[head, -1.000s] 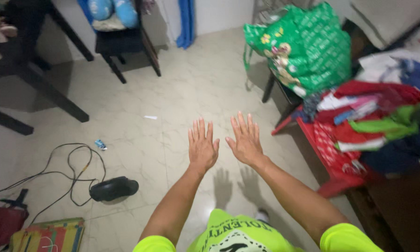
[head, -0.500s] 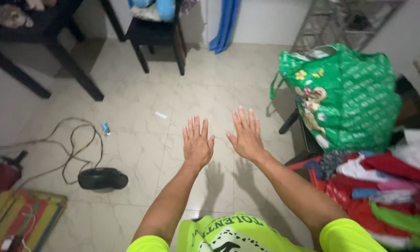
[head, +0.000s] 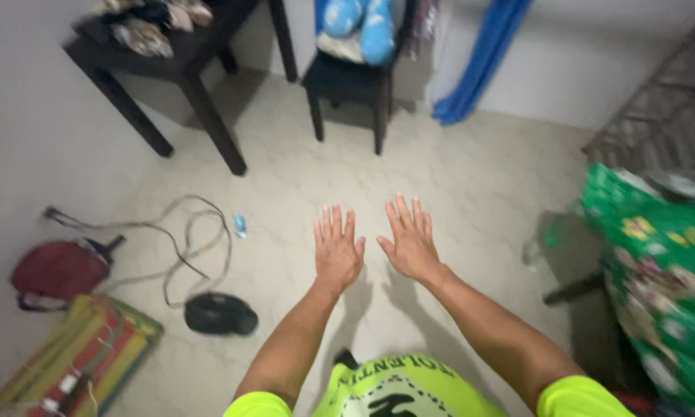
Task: The person walks to a table piled with various shoes and begins sorting them. They pick up individual shoes and pairs, including sandals, high heels, and boots, inspecting them and placing them back on the table in a more organized manner.
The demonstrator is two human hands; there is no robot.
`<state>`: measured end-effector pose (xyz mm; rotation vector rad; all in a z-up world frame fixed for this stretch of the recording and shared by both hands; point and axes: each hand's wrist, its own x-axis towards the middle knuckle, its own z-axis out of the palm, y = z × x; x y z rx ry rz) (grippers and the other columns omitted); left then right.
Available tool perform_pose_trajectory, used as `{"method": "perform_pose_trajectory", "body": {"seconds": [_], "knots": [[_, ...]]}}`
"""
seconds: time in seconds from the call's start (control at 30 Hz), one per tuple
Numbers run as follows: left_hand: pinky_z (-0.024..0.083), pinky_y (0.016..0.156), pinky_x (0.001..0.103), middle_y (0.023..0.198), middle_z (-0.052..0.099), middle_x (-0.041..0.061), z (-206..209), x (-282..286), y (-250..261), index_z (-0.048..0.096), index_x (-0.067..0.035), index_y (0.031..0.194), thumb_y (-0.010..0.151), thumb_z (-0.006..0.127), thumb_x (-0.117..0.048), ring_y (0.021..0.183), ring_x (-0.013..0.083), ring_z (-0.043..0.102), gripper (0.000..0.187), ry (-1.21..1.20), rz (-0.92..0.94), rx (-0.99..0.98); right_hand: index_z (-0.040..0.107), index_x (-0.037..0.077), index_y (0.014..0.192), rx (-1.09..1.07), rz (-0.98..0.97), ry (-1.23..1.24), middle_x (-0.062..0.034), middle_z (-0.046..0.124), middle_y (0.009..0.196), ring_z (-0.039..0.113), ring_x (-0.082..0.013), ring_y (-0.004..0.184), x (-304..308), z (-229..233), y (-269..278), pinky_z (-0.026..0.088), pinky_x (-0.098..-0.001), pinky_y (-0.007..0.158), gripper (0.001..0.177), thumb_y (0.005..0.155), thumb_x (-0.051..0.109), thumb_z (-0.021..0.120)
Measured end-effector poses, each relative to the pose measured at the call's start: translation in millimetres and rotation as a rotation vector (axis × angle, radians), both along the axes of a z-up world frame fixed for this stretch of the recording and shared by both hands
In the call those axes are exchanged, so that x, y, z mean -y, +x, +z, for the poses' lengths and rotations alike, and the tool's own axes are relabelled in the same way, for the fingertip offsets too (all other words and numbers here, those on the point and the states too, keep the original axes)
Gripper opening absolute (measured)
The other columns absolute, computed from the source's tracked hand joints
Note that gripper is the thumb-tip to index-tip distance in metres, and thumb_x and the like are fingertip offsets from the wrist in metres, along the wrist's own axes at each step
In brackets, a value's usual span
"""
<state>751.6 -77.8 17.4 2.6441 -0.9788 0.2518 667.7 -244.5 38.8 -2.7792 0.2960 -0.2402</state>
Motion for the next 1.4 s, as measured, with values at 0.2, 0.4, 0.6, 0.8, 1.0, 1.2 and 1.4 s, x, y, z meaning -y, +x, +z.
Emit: {"method": "perform_pose_trajectory", "body": {"seconds": [0.2,0.4,0.6,0.8,1.0,1.2,1.4], "knots": [[0.011,0.123,0.057,0.166,0.019,0.022,10.7,15.7,104.4,0.032,-0.007,0.157,0.100,0.052,-0.041,0.155,0.0400,0.012,0.070,0.081,0.005,0.021,0.021,0.009,0.160,-0.003,-0.010,0.021,-0.0162,0.007,0.170,0.002,-0.0440,0.154,8.7,4.0,97.9,0.010,-0.0614,0.121,0.083,0.095,0.042,0.060],[0.009,0.122,0.058,0.165,0.018,0.022,3.4,61.9,176.7,0.032,-0.008,0.156,0.098,0.053,-0.040,0.154,0.0402,0.010,0.070,0.081,-0.001,-0.027,0.021,0.008,0.160,0.003,-0.016,0.025,-0.0170,0.007,0.169,0.003,-0.0446,0.154,56.0,-0.6,174.1,0.010,-0.0616,0.121,0.084,0.095,0.043,0.061],[0.010,0.120,0.058,0.164,0.019,0.023,1.5,133.2,245.0,0.033,-0.006,0.155,0.096,0.054,-0.040,0.152,0.0416,0.010,0.072,0.028,0.012,-0.027,0.022,0.007,0.160,0.095,0.066,-0.005,-0.0197,0.009,0.168,0.005,-0.0486,0.153,132.3,-1.4,247.6,0.012,-0.0629,0.119,0.082,0.096,0.039,0.062],[0.012,0.122,0.059,0.164,0.022,0.025,14.7,191.8,303.4,0.038,-0.005,0.155,0.098,0.055,-0.038,0.154,0.0428,0.014,0.068,-0.076,0.109,0.071,0.023,0.006,0.159,0.097,0.147,-0.116,-0.0191,0.012,0.168,0.008,-0.0463,0.154,203.5,10.6,328.9,0.013,-0.0634,0.119,0.082,0.095,0.041,0.060],[0.013,0.123,0.059,0.164,0.025,0.026,6.7,197.6,356.9,0.039,-0.005,0.154,0.096,0.057,-0.036,0.154,0.0420,0.015,0.068,-0.106,0.195,0.077,0.025,0.008,0.159,0.125,0.244,-0.055,-0.0170,0.014,0.170,0.009,-0.0461,0.154,224.5,3.5,405.5,0.014,-0.0630,0.120,0.081,0.095,0.043,0.059],[0.013,0.124,0.056,0.166,0.023,0.024,7.3,175.2,443.9,0.038,-0.005,0.155,0.096,0.058,-0.035,0.156,0.0408,0.015,0.069,-0.068,0.263,0.071,0.026,0.006,0.161,0.183,0.332,-0.041,-0.0183,0.016,0.170,0.010,-0.0462,0.155,201.6,1.5,499.4,0.015,-0.0621,0.121,0.081,0.095,0.036,0.063],[0.010,0.123,0.057,0.164,0.021,0.024,21.8,142.1,541.2,0.038,-0.006,0.154,0.092,0.060,-0.036,0.154,0.0415,0.012,0.073,-0.092,0.280,0.037,0.028,0.008,0.159,0.217,0.333,-0.042,-0.0174,0.018,0.168,0.011,-0.0446,0.155,158.8,9.4,599.1,0.016,-0.0628,0.120,0.084,0.090,0.037,0.067]]}}
